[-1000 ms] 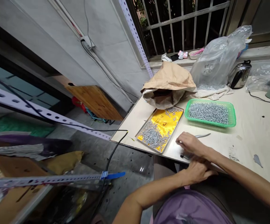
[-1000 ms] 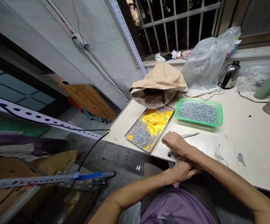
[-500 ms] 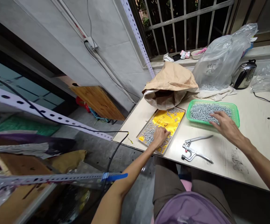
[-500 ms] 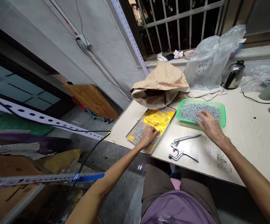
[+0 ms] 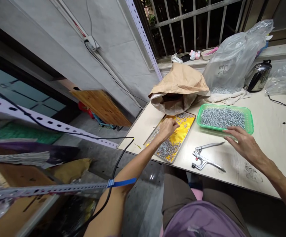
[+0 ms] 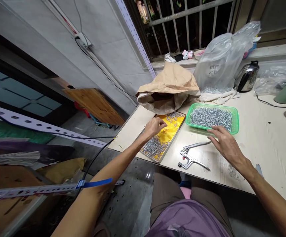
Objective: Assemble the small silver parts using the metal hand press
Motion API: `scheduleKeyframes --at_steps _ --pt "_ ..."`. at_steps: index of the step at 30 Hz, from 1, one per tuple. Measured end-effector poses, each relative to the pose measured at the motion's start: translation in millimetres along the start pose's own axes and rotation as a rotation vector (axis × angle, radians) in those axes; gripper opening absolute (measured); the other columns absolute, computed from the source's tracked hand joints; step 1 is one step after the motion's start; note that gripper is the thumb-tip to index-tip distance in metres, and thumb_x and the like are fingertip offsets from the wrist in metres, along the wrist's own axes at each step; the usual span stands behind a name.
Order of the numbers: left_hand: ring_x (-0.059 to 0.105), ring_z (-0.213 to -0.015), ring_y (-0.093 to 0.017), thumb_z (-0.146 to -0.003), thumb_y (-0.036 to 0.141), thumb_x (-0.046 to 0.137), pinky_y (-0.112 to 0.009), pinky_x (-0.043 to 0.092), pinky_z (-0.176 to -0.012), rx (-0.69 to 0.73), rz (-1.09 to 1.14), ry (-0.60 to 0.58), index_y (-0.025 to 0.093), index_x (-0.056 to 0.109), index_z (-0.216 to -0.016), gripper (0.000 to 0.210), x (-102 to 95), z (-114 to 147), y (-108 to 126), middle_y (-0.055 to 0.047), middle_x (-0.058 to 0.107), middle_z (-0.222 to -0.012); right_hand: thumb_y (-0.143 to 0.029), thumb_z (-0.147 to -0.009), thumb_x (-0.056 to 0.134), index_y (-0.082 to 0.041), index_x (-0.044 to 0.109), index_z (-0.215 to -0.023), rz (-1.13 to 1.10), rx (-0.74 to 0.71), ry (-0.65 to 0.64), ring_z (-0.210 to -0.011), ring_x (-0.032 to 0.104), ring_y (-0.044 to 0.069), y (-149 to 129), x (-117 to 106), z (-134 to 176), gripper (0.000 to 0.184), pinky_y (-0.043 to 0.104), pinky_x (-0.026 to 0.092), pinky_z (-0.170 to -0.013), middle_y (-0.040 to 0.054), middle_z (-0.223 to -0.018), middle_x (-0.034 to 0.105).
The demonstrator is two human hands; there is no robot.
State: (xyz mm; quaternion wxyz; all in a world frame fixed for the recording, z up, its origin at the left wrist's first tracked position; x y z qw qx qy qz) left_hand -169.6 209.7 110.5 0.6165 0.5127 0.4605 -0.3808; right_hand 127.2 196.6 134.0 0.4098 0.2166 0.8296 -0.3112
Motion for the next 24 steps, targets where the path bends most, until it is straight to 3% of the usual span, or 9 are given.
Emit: scheduleKeyframes --at_steps 3,6,9,13,16,18,21,24 --pt "0.063 -0.073 -0.02 -0.075 0.016 0.062 -0.026 0.043 -0.065 -0.036 -0.076 -0.223 0.014 0.074 -0.073 0.012 32.4 18 -8 -0.008 0.07 -0.077 -0.042 -0.097 0.036 -0.022 0.065 -0.11 -0.018 0.031 -0.032 -0.101 0.061 0.026 2 5 8 0.038 0.042 0.053 -0.083 0.0108 -0.109 0.062" --pt "0.064 -0.075 -0.021 -0.073 0.014 0.062 -0.026 0.043 -0.065 -0.043 -0.114 -0.322 0.014 0.074 -0.075 0.012 57.5 39 -13 -0.009 0.07 -0.077 -0.042 -0.096 0.037 -0.023 0.065 -0.111 -0.039 0.049 -0.075 -0.1 0.061 0.027 3 11 12 0.037 0.043 0.053 -0.083 0.0107 -0.109 0.063" --pt "0.063 -0.085 -0.023 -0.078 0.013 0.056 -0.027 0.044 -0.068 0.012 -0.18 -0.294 0.013 0.074 -0.079 0.017 62.8 47 -9 -0.012 0.07 -0.086 -0.041 -0.096 0.037 -0.023 0.066 -0.11 -0.046 0.05 -0.079 -0.1 0.062 0.026 1 11 13 0.037 0.042 0.053 -0.083 0.0105 -0.109 0.063" --pt "0.062 -0.091 -0.023 -0.079 0.007 0.049 -0.027 0.045 -0.071 0.072 -0.209 -0.206 0.01 0.072 -0.077 0.023 52.9 45 -3 -0.015 0.069 -0.088 -0.041 -0.097 0.035 -0.022 0.065 -0.11 -0.062 0.041 -0.083 -0.098 0.062 0.025 -7 14 17 0.038 0.04 0.053 -0.081 0.0103 -0.108 0.062" --pt "0.062 -0.079 -0.019 -0.076 0.008 0.051 -0.026 0.046 -0.07 0.018 -0.007 -0.137 0.011 0.07 -0.074 0.019 43.2 47 -4 -0.01 0.069 -0.08 -0.039 -0.098 0.033 -0.021 0.064 -0.109 -0.12 0.011 -0.184 -0.09 0.063 0.023 -21 29 29 0.038 0.036 0.053 -0.076 0.0103 -0.101 0.062" --pt "0.059 -0.067 -0.014 -0.073 0.012 0.055 -0.022 0.045 -0.063 -0.037 0.255 -0.171 0.011 0.068 -0.073 0.013 49.1 56 -1 -0.004 0.067 -0.072 -0.036 -0.099 0.032 -0.02 0.065 -0.106 -0.158 -0.02 -0.301 -0.083 0.061 0.02 -34 44 42 0.037 0.032 0.052 -0.071 0.01 -0.095 0.06" --pt "0.049 -0.048 -0.007 -0.071 0.017 0.058 -0.017 0.038 -0.047 -0.156 0.644 -0.327 0.012 0.063 -0.071 0.007 78.1 81 12 0.002 0.06 -0.059 -0.034 -0.099 0.034 -0.018 0.064 -0.102 -0.158 -0.047 -0.447 -0.076 0.057 0.019 -49 64 61 0.034 0.03 0.048 -0.066 0.0094 -0.089 0.057" --pt "0.04 -0.038 -0.005 -0.07 0.017 0.059 -0.015 0.031 -0.038 -0.277 0.836 -0.447 0.014 0.058 -0.067 0.005 109.9 107 28 0.007 0.049 -0.047 -0.029 -0.098 0.036 -0.018 0.064 -0.1 -0.122 -0.041 -0.465 -0.077 0.053 0.02 -55 71 72 0.03 0.032 0.045 -0.07 0.0089 -0.087 0.055"
Point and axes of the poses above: each hand's wrist, its own z-axis away from the middle knuckle, its own x-axis out of the palm, y = z × x, the point moved 9 cm from there along -z, towards the middle knuckle
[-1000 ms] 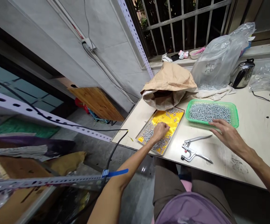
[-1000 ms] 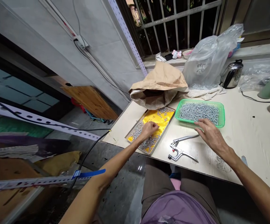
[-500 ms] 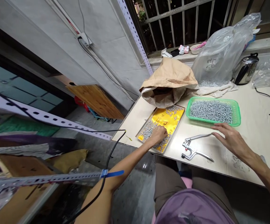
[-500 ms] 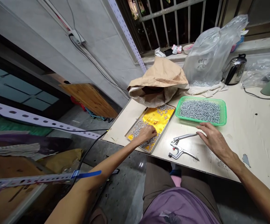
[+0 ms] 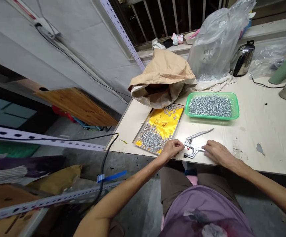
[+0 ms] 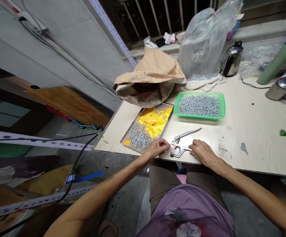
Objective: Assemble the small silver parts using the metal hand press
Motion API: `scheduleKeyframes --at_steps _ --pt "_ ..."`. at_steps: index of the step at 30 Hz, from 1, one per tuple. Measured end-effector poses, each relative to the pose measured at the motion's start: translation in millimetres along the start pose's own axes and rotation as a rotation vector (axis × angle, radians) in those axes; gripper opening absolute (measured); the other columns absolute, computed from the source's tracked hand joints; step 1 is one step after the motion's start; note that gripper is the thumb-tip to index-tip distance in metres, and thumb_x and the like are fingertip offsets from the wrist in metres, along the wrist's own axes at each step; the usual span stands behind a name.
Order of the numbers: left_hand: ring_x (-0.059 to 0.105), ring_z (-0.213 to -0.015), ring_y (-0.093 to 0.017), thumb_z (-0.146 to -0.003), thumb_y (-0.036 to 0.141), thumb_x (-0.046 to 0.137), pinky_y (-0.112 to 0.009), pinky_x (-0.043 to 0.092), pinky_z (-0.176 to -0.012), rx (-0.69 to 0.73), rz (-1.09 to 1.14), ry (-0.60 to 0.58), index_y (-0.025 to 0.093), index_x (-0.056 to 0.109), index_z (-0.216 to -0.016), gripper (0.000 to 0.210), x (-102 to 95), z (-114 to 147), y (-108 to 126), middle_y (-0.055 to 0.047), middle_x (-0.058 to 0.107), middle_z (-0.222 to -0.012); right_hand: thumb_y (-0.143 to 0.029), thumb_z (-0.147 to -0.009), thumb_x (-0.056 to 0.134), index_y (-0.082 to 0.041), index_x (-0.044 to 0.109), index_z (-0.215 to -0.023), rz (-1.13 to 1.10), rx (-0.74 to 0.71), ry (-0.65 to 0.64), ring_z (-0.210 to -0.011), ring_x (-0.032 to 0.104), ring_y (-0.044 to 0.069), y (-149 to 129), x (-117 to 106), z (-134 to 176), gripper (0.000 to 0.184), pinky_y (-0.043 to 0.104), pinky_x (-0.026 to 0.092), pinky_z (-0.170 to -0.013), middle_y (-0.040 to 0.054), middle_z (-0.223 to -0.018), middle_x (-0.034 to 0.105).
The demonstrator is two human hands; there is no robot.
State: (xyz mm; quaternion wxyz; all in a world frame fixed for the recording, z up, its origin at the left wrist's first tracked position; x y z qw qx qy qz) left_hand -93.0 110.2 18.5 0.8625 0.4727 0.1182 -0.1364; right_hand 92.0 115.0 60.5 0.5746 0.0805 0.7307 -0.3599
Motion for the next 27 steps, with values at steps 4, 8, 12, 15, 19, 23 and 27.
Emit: scheduleKeyframes --at_steps 4,8,12,15,19,23,27 --pt "0.041 -0.034 -0.004 -0.068 0.015 0.063 -0.014 0.031 -0.036 -0.059 0.102 0.009 0.015 0.051 -0.062 0.014 19.6 0 -14 0.008 0.047 -0.041 -0.023 -0.099 0.034 -0.019 0.063 -0.1 0.031 0.011 0.055 -0.084 0.052 0.021 0 3 6 0.029 0.033 0.042 -0.077 0.0081 -0.088 0.055" --pt "0.045 -0.035 -0.004 -0.065 0.017 0.071 -0.014 0.035 -0.038 -0.067 0.192 -0.009 0.014 0.053 -0.069 0.019 19.4 -4 -19 0.008 0.051 -0.044 -0.019 -0.097 0.041 -0.019 0.063 -0.098 0.06 0.04 0.001 -0.08 0.053 0.019 6 15 5 0.022 0.03 0.04 -0.074 0.0071 -0.088 0.057" --pt "0.048 -0.04 -0.004 -0.06 0.023 0.079 -0.015 0.041 -0.042 -0.153 0.251 -0.046 0.011 0.061 -0.079 0.028 19.9 -4 -28 0.004 0.059 -0.052 -0.015 -0.094 0.047 -0.017 0.063 -0.095 0.088 0.095 -0.072 -0.081 0.055 0.019 12 25 1 0.016 0.029 0.038 -0.072 0.0072 -0.088 0.059" --pt "0.048 -0.043 -0.004 -0.059 0.03 0.081 -0.015 0.038 -0.041 -0.178 0.253 -0.041 0.01 0.063 -0.073 0.03 20.8 -4 -31 0.002 0.06 -0.055 -0.015 -0.092 0.051 -0.015 0.064 -0.094 0.114 0.115 -0.102 -0.085 0.056 0.02 13 28 0 0.014 0.03 0.038 -0.072 0.008 -0.09 0.06" --pt "0.042 -0.04 -0.004 -0.056 0.04 0.082 -0.015 0.029 -0.037 -0.182 0.187 -0.015 0.011 0.063 -0.069 0.037 22.4 -5 -33 0.005 0.052 -0.047 -0.016 -0.092 0.053 -0.015 0.065 -0.098 0.133 0.144 -0.125 -0.083 0.056 0.02 14 30 -1 0.013 0.03 0.038 -0.071 0.0077 -0.09 0.06" --pt "0.037 -0.038 -0.004 -0.057 0.042 0.08 -0.016 0.027 -0.037 -0.164 0.093 0.003 0.011 0.064 -0.068 0.036 23.3 -7 -33 0.007 0.047 -0.043 -0.016 -0.091 0.056 -0.016 0.064 -0.099 0.134 0.156 -0.11 -0.082 0.055 0.02 15 31 -1 0.012 0.03 0.037 -0.069 0.0069 -0.088 0.059" --pt "0.038 -0.038 -0.004 -0.063 0.036 0.076 -0.016 0.027 -0.038 -0.154 -0.032 0.003 0.012 0.065 -0.066 0.026 20.8 -10 -32 0.006 0.047 -0.042 -0.016 -0.091 0.055 -0.016 0.064 -0.098 0.128 0.153 -0.084 -0.081 0.054 0.02 14 30 0 0.012 0.03 0.036 -0.068 0.0065 -0.087 0.059"
Point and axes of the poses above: each hand's wrist, its own z-axis away from the middle knuckle, its own x-axis out of the palm, y = z × x, the point moved 9 cm from there along -z, towards the middle knuckle
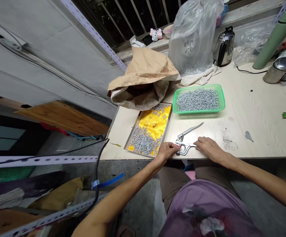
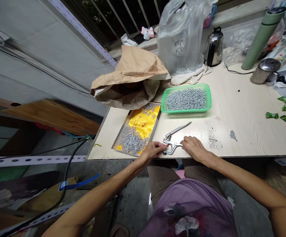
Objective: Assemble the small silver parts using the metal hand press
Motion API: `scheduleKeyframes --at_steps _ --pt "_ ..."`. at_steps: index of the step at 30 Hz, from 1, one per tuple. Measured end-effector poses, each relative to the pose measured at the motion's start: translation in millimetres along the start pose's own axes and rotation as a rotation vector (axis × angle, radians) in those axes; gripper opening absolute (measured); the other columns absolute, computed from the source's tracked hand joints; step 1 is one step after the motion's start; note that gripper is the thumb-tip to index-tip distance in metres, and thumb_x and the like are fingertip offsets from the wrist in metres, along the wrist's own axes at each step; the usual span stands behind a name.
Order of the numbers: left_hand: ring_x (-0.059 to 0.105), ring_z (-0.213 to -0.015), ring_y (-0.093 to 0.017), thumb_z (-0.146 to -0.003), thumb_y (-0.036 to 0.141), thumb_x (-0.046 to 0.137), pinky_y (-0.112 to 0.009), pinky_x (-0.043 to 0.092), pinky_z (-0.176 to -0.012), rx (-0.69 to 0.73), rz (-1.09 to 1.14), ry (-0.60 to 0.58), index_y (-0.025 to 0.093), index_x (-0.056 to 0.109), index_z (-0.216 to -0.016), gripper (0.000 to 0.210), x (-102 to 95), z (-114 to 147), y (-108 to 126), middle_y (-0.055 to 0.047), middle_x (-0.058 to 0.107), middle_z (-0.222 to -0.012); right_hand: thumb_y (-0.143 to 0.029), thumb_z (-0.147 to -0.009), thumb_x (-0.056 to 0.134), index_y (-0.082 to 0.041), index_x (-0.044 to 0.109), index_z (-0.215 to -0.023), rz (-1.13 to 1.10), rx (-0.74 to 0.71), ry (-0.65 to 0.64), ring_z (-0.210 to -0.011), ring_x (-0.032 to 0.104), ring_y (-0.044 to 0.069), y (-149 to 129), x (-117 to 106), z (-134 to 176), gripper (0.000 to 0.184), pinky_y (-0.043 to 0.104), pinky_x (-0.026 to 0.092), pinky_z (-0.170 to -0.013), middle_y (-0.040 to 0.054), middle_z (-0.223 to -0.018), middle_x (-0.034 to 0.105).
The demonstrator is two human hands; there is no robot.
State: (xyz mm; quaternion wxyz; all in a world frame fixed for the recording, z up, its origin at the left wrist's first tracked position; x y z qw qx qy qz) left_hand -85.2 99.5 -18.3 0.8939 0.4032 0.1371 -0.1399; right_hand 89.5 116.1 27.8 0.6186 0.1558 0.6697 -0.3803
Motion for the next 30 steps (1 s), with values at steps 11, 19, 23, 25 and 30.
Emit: scheduleKeyframes --at_steps 11,19,23,25,30 --pt "0.038 -0.037 -0.006 -0.066 0.026 0.069 -0.018 0.027 -0.042 -0.001 -0.227 -0.102 0.014 0.058 -0.051 0.022 2.4 -3 10 0.006 0.046 -0.039 -0.015 -0.091 0.054 -0.016 0.063 -0.099 0.012 0.002 0.009 -0.081 0.053 0.019 -2 -2 2 0.012 0.03 0.035 -0.069 0.0066 -0.089 0.059" --pt "0.035 -0.037 -0.005 -0.064 0.032 0.068 -0.019 0.028 -0.04 -0.065 -0.199 -0.158 0.015 0.055 -0.052 0.024 7.3 2 2 0.006 0.045 -0.039 -0.017 -0.092 0.051 -0.018 0.063 -0.095 0.033 0.029 -0.045 -0.082 0.055 0.019 -4 -4 2 0.012 0.03 0.037 -0.067 0.0077 -0.09 0.06" --pt "0.034 -0.037 -0.005 -0.062 0.042 0.068 -0.019 0.028 -0.039 -0.061 -0.25 -0.189 0.015 0.051 -0.049 0.034 9.5 3 -3 0.006 0.043 -0.04 -0.044 -0.085 0.063 -0.017 0.057 -0.118 -0.002 -0.025 -0.049 -0.109 0.051 0.029 4 -11 -3 0.043 0.037 0.043 -0.084 0.0156 -0.122 0.055" --pt "0.033 -0.037 -0.005 -0.062 0.046 0.068 -0.019 0.028 -0.039 -0.062 -0.249 -0.215 0.016 0.049 -0.049 0.038 11.9 5 -5 0.007 0.041 -0.04 -0.057 -0.075 0.069 -0.016 0.046 -0.132 0.018 -0.035 -0.025 -0.126 0.038 0.036 14 -16 -10 0.075 0.046 0.039 -0.095 0.0205 -0.141 0.04" --pt "0.033 -0.038 -0.005 -0.062 0.048 0.068 -0.018 0.029 -0.038 -0.08 -0.233 -0.195 0.016 0.049 -0.051 0.039 12.2 7 -10 0.007 0.038 -0.04 -0.066 -0.064 0.071 -0.011 0.037 -0.139 0.085 -0.078 -0.101 -0.136 0.024 0.041 27 -13 -31 0.099 0.055 0.026 -0.105 0.0235 -0.143 0.037"
Point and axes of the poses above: each hand's wrist, its own z-axis away from the middle knuckle, its own x-axis out of the palm, y = z × x, the point moved 9 cm from there along -z, towards the middle knuckle
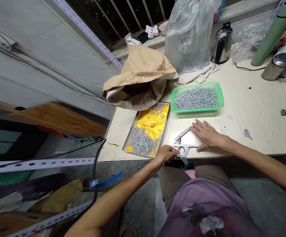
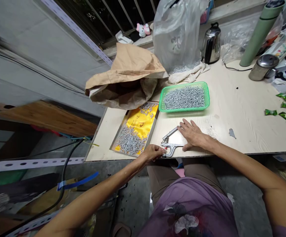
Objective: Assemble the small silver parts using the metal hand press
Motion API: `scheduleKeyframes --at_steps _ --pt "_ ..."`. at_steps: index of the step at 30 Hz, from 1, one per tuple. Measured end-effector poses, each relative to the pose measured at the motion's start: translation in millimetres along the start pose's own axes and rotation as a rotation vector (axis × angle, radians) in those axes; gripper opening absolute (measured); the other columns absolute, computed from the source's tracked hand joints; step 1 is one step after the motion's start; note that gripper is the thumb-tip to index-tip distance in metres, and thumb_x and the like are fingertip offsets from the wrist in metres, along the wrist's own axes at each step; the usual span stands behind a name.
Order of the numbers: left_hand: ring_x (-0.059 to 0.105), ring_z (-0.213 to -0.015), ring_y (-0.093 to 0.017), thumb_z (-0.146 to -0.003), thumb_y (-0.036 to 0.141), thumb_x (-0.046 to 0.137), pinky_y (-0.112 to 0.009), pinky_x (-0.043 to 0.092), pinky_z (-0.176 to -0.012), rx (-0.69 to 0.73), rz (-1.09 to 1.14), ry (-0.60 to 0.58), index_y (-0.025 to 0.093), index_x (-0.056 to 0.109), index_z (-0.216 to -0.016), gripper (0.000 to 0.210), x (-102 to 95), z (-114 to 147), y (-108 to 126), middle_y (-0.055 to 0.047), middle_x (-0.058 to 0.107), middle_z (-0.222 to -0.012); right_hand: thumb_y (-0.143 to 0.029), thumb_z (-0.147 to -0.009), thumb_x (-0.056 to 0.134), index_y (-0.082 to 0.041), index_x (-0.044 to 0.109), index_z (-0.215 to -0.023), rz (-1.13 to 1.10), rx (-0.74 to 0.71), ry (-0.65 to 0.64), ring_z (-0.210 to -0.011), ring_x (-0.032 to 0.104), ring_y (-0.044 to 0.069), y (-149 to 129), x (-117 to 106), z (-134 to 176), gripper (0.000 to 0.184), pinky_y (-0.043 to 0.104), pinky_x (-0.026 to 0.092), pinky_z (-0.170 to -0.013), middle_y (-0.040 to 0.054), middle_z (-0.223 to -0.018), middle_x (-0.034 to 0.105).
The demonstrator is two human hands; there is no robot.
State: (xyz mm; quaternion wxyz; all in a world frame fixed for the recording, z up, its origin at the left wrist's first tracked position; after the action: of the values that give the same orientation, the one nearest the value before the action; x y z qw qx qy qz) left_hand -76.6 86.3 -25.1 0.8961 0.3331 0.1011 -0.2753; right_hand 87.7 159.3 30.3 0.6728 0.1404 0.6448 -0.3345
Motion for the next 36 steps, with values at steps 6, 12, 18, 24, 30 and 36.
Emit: scheduleKeyframes --at_steps 6,12,18,24,30,36 --pt "0.035 -0.038 -0.005 -0.064 0.044 0.07 -0.017 0.029 -0.037 -0.015 0.029 0.048 0.014 0.057 -0.059 0.033 -1.4 2 -1 0.008 0.039 -0.041 -0.055 -0.054 0.082 -0.007 0.05 -0.124 0.03 0.025 -0.058 -0.105 0.049 0.034 -4 -8 -9 0.091 0.046 0.037 -0.093 0.0187 -0.116 0.055" --pt "0.037 -0.039 -0.006 -0.067 0.047 0.068 -0.018 0.032 -0.039 -0.005 0.004 0.078 0.014 0.057 -0.059 0.035 -1.7 4 -3 0.007 0.039 -0.042 -0.043 -0.065 0.081 -0.012 0.059 -0.102 0.028 0.037 -0.058 -0.093 0.049 0.027 -12 -12 -1 0.052 0.035 0.039 -0.076 0.0128 -0.103 0.056" --pt "0.052 -0.058 -0.013 -0.081 0.038 0.056 -0.024 0.042 -0.056 0.28 -0.321 0.36 0.015 0.06 -0.064 0.029 -25.1 17 21 0.0 0.054 -0.059 -0.029 -0.077 0.075 -0.013 0.059 -0.096 -0.033 0.066 -0.031 -0.092 0.05 0.024 -20 -20 13 0.029 0.032 0.04 -0.075 0.0116 -0.101 0.057" --pt "0.055 -0.102 -0.024 -0.082 0.033 0.065 -0.038 0.047 -0.088 0.822 -0.644 0.402 0.018 0.06 -0.11 0.032 8.5 30 86 -0.01 0.061 -0.109 -0.022 -0.08 0.071 -0.013 0.059 -0.097 -0.017 0.09 -0.036 -0.094 0.051 0.025 -25 -20 14 0.023 0.033 0.041 -0.076 0.0123 -0.102 0.058" --pt "0.053 -0.106 -0.027 -0.078 0.036 0.069 -0.043 0.044 -0.095 0.856 -0.901 0.266 0.016 0.043 -0.129 0.06 37.9 7 109 -0.012 0.057 -0.117 -0.031 -0.072 0.079 -0.009 0.054 -0.114 -0.006 0.152 -0.038 -0.099 0.05 0.027 -18 -17 20 0.053 0.036 0.043 -0.084 0.0138 -0.109 0.057" --pt "0.05 -0.104 -0.028 -0.079 0.043 0.068 -0.041 0.047 -0.084 0.831 -1.052 0.224 0.017 0.04 -0.129 0.063 48.0 7 117 -0.011 0.055 -0.114 -0.033 -0.074 0.077 -0.011 0.057 -0.107 0.018 0.21 -0.036 -0.096 0.051 0.026 -9 -17 30 0.045 0.034 0.042 -0.08 0.012 -0.103 0.058"
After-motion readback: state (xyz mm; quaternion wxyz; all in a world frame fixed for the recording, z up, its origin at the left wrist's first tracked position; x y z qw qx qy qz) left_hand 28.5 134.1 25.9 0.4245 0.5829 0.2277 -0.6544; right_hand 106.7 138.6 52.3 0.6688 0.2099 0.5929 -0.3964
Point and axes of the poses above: each hand's wrist, its own z-axis away from the middle knuckle, its own x-axis out of the palm, y = z × x, the point moved 9 cm from there along -z, towards the middle knuckle
